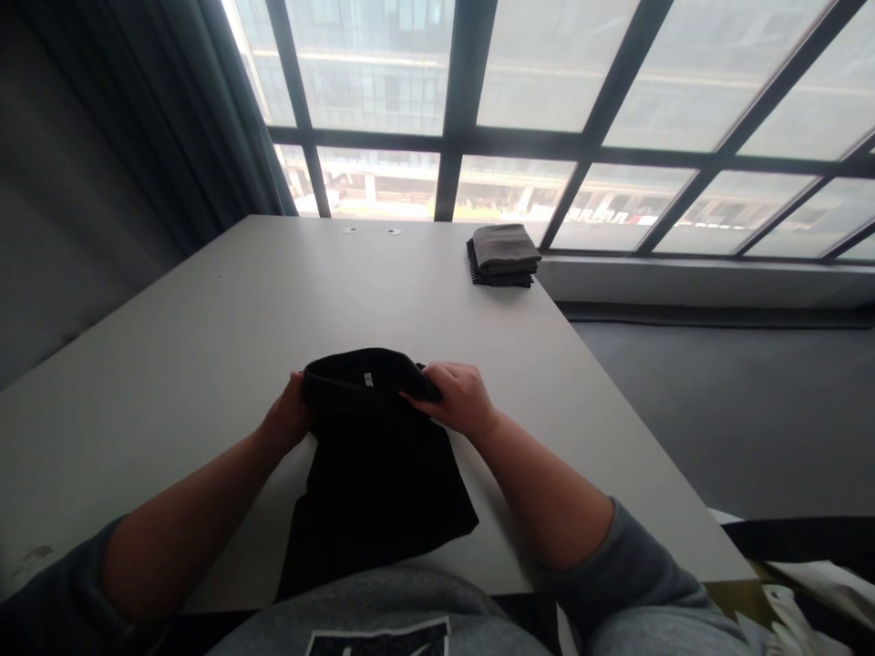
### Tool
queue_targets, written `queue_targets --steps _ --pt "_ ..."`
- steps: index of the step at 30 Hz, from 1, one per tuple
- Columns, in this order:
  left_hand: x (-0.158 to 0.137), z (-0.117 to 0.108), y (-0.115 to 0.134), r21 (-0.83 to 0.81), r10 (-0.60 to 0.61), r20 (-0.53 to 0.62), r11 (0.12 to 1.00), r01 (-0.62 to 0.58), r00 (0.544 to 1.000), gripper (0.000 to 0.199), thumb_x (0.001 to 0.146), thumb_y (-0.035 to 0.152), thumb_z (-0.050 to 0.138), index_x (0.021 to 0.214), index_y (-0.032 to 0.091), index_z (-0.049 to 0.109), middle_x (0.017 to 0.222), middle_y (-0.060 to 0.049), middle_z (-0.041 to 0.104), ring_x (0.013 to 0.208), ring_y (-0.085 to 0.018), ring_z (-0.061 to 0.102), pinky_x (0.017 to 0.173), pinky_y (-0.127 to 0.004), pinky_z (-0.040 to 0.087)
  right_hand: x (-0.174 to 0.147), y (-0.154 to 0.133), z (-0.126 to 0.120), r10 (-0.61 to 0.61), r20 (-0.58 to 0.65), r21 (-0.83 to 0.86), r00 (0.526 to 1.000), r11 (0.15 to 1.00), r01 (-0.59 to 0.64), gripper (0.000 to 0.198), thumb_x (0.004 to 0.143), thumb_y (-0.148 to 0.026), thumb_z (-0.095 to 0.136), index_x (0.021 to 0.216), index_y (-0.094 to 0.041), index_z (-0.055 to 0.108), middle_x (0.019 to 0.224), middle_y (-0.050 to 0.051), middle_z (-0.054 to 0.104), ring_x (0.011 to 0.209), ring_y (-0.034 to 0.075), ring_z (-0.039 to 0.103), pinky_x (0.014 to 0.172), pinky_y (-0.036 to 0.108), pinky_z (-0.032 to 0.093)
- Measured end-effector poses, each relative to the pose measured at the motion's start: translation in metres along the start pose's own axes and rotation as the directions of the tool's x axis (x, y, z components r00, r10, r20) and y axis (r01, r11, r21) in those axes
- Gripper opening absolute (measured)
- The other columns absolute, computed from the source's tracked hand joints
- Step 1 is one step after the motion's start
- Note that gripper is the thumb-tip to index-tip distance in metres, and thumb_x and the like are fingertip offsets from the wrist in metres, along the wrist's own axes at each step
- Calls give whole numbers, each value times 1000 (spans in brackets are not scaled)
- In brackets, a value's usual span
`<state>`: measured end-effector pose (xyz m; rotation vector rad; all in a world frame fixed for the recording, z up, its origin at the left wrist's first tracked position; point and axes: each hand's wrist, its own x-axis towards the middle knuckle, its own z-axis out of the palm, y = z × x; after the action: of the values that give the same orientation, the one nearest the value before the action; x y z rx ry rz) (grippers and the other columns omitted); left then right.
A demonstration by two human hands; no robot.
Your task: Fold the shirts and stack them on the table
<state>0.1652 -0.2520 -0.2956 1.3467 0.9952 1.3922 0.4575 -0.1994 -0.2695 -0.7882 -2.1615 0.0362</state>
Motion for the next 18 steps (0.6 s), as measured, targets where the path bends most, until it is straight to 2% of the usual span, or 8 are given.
queue_targets --steps 2,5,7,9,14,18 --pt "-3 -1 5 -21 52 103 999 -50 993 71 90 82 59 127 22 70 119 -13 75 112 -33 72 97 -45 58 0 -1 0 -30 -3 -19 1000 999 30 38 98 -52 68 74 -25 58 63 0 62 56 15 54 58 29 41" --pt "-8 0 16 104 99 194 987 -121 976 63 81 62 84 128 24 69 110 -9 75 99 -29 72 87 -40 60 1 -3 1 -69 -24 -28 997 997 68 36 99 -49 67 75 -25 58 65 1 65 58 16 57 59 30 43" --pt "-10 4 21 165 86 173 980 -115 981 51 85 50 85 126 23 70 107 -7 75 97 -26 72 89 -39 60 0 -3 2 -70 -27 -22 997 997 70 34 98 -48 69 76 -25 58 66 2 66 58 17 59 60 30 44" --pt "-10 8 21 129 55 127 989 -72 990 44 90 47 80 125 22 71 111 -8 76 104 -28 72 96 -43 59 0 -2 3 -53 -10 -8 999 999 53 31 97 -48 71 79 -25 60 67 2 67 59 17 61 60 30 46" --pt "-9 8 9 -26 12 70 1000 -10 997 51 90 45 80 136 29 67 135 -8 71 128 -32 66 113 -48 53 -2 0 5 -44 19 44 999 998 43 24 93 -48 75 98 -26 67 78 2 75 65 19 69 65 30 52" --pt "-11 3 1 -70 -30 72 997 35 997 55 89 43 80 140 35 62 140 -6 67 129 -30 66 111 -47 56 -2 0 6 -16 31 62 999 998 14 31 92 -49 76 112 -26 68 81 3 78 68 20 72 67 31 54"
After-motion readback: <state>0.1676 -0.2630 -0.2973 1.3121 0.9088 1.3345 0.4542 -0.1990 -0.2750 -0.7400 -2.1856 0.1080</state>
